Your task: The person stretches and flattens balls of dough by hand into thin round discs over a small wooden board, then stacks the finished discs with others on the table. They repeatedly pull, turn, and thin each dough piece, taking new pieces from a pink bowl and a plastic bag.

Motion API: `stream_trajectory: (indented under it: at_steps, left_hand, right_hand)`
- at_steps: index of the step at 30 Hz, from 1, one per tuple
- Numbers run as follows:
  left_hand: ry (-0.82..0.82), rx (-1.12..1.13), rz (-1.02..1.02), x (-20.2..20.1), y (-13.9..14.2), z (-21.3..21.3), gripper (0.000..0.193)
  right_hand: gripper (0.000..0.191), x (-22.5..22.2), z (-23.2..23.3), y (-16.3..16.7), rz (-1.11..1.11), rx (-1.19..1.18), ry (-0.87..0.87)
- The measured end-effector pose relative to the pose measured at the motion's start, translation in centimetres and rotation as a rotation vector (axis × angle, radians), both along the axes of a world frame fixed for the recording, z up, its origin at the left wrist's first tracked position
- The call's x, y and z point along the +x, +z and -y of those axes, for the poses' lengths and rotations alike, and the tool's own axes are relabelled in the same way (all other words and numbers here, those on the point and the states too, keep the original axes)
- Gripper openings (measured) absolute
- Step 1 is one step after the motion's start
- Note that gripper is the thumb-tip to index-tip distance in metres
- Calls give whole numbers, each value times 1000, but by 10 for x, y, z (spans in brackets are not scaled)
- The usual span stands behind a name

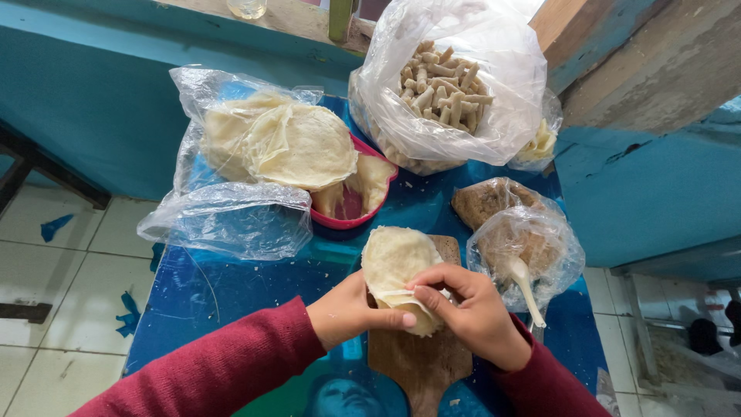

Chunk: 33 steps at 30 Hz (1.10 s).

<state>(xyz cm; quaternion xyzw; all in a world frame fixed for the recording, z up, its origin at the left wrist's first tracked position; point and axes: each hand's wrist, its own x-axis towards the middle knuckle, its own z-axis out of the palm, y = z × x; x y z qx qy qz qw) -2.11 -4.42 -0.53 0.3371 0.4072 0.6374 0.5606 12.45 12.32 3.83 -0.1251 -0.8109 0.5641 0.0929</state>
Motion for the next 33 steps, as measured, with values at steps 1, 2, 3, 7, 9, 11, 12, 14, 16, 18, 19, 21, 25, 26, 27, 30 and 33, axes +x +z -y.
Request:
stream_trajectory:
  at_steps: [1, 2, 3, 7, 9, 11, 12, 14, 16, 18, 19, 21, 25, 26, 27, 30, 33]
  left_hand:
    - [12, -8, 15, 1, 0, -1, 78]
    - [23, -16, 30, 2, 0, -2, 78]
    - [17, -5, 16, 3, -1, -2, 78]
    - [27, 32, -40, 9, -2, 0, 78]
    - [38, 23, 16, 10, -3, -2, 76]
    - [40, -14, 159, 12, -6, -4, 73]
    - [50, -17, 112, 11, -7, -3, 73]
    - [68, -23, 19, 10, -10, -2, 73]
    - [55, -16, 31, 9, -13, -1, 74]
    - [49, -25, 33, 8, -16, 0, 73]
    - [50, -38, 30, 8, -17, 0, 72]
    - [61, -62, 52, 8, -18, 0, 67]
    - [95, -60, 39, 11, -18, -3, 57]
    - [104, -46, 7, 12, -18, -3, 55]
    - [95, -45, 15, 12, -17, -3, 53]
    - [70, -27, -14, 12, -13, -1, 49]
    - [43, 10, -133, 11, -11, 0, 50]
  right_hand:
    - [11, -1, -1, -3, 50, -86, -13]
    - [11, -1, -2, -5, 23, -126, -12]
    - [11, -1, -4, -7, -5, -165, -12]
    - [12, 4, -7, -10, -129, -13, 17]
    - [14, 8, -5, -11, -98, 38, 44]
    - [14, 10, -3, -12, -24, -6, 8]
    - [13, 11, -3, -12, 35, -77, -41]
    - [14, 10, -4, -13, 100, -210, -104]
    - [16, 8, -6, -13, 109, -335, -132]
    - [17, 7, -6, -13, 74, -326, -124]
    - [19, 7, -6, -13, 56, -321, -119]
    - [17, 7, -3, -10, 50, -207, -92]
    - [14, 9, 2, 0, -196, 109, 109]
    - [14, 9, 4, 3, -201, 161, 125]
    - [16, 10, 5, 6, -206, 213, 140]
    - [26, 5, 11, 4, -31, 148, 14]
    - [29, 4, 9, -3, 14, 219, -73]
